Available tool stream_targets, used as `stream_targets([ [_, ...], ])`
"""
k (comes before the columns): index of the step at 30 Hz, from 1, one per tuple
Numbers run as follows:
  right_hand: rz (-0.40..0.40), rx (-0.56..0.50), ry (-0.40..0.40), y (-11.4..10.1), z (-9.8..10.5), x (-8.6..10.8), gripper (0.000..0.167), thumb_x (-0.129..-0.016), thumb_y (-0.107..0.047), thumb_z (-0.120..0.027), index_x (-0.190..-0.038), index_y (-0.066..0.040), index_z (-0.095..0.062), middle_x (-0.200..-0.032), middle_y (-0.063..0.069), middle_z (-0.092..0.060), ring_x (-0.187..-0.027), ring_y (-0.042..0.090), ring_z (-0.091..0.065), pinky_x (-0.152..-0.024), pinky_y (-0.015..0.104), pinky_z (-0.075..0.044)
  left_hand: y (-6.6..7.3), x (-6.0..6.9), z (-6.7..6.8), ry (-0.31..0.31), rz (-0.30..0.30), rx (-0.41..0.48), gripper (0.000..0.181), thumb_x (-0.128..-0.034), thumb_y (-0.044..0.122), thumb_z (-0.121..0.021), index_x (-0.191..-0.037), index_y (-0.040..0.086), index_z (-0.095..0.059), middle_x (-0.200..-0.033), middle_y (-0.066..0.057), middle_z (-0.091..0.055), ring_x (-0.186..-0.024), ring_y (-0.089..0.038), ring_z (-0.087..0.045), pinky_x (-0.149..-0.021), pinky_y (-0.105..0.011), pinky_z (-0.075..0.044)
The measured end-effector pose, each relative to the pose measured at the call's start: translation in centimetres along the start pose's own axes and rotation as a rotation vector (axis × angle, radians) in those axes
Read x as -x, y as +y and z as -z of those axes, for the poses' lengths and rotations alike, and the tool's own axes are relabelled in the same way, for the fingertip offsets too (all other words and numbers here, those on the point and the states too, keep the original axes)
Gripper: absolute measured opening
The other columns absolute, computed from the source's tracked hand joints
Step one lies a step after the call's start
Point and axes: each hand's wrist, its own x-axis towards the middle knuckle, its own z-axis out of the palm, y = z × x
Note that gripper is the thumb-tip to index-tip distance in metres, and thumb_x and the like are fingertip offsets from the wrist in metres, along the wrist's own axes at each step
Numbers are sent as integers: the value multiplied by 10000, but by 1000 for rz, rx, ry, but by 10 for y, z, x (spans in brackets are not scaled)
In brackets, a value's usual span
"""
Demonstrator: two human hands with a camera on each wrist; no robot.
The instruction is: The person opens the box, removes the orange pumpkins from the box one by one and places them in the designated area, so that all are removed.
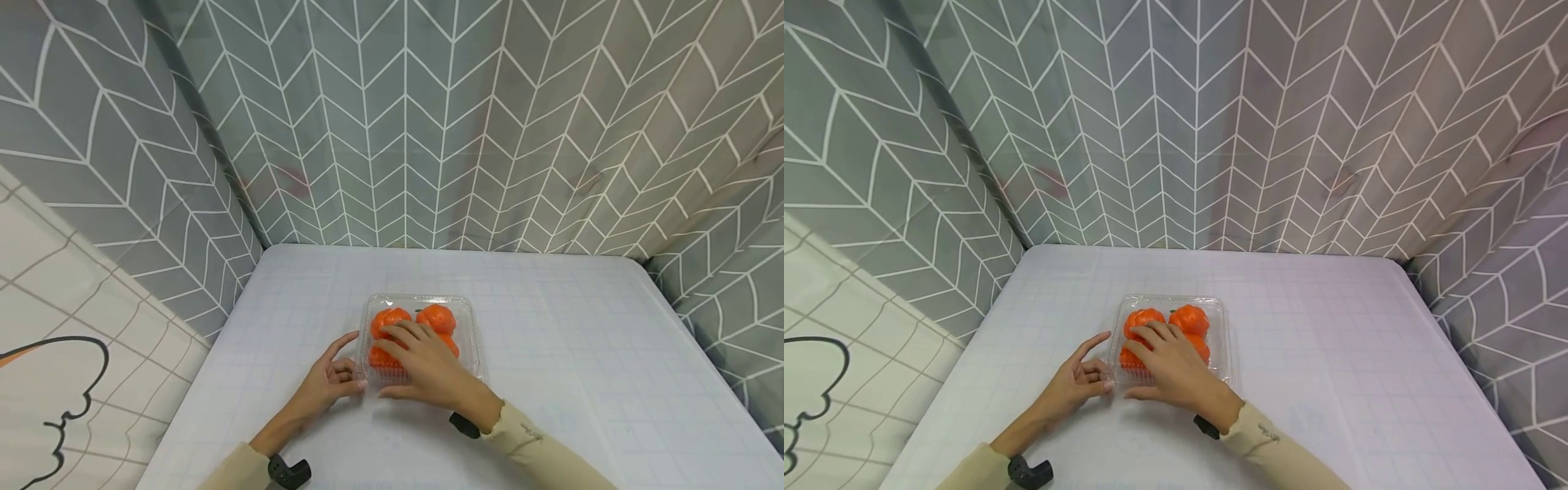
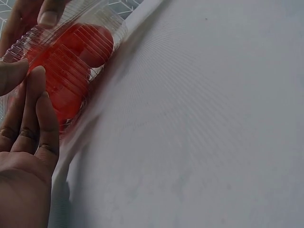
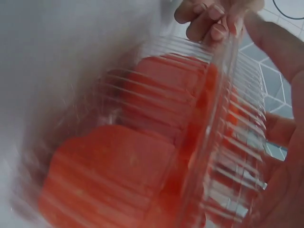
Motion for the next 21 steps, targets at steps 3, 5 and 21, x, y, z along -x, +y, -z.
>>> stream_targets([
  [3,-2,39,6,-2,-3,-1,759,-782,-566,-858,-1369,-140,-635,-1420,84,-562,-1319,298,-476,-1126,588,-381,0,0,-1,7,8,10,916,-904,31,-784,-1623,199,-242,-1003,-69,-659,-897,-144,-664,-799,-277,-586],
  [5,-4,68,12,-3,-5,-1,742,-783,-554,-864,-1360,-144,-638,-1405,73,-569,-1310,290,-479,-1118,569,-394,-1,0,-1,4,7,25,897,-907,24,-776,-1615,173,-246,-995,-62,-657,-887,-147,-668,-809,-296,-595],
  [21,10,137,87,-3,-13,-3,661,-818,-524,-845,-1326,-134,-682,-1316,42,-654,-1244,274,-552,-1090,485,-438,-8,-2,-6,28,66,226,816,-937,-45,-679,-1600,106,-227,-925,8,-639,-815,-157,-680,-831,-316,-588],
])
